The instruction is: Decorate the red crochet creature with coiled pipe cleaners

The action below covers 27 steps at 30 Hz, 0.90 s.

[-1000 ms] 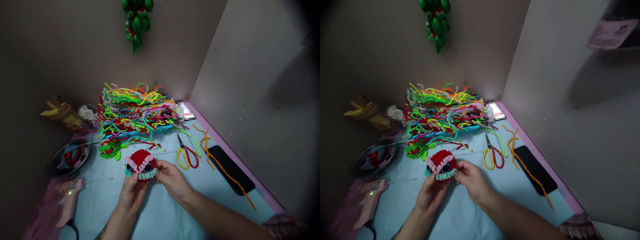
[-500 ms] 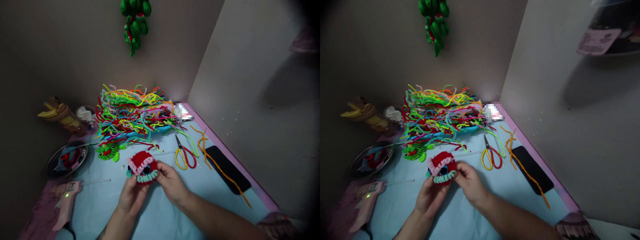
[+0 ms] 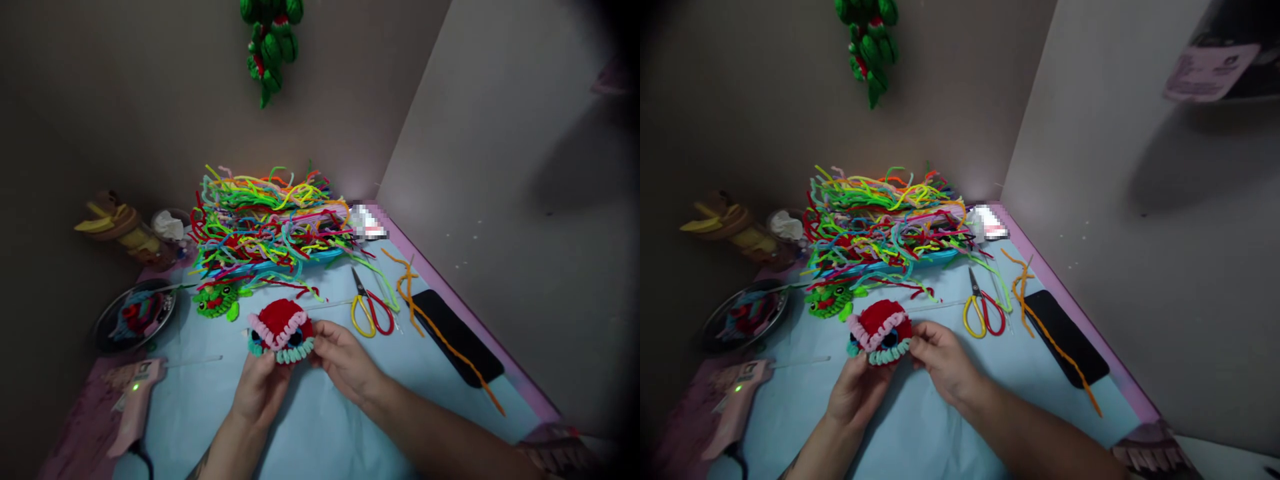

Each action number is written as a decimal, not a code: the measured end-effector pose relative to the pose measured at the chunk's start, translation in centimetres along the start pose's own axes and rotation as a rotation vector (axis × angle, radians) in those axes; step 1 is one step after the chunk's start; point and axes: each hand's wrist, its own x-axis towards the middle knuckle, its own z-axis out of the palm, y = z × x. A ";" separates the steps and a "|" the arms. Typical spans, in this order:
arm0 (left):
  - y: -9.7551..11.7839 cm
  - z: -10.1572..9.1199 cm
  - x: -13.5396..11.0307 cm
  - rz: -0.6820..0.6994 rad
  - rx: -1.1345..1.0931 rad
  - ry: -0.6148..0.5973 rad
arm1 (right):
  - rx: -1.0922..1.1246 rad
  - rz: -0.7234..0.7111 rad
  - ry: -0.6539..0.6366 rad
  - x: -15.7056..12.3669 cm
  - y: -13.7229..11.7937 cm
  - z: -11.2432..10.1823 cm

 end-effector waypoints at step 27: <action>0.0 -0.1 0.0 -0.102 -0.122 -0.158 | 0.048 -0.129 -0.131 -0.3 0.5 0.2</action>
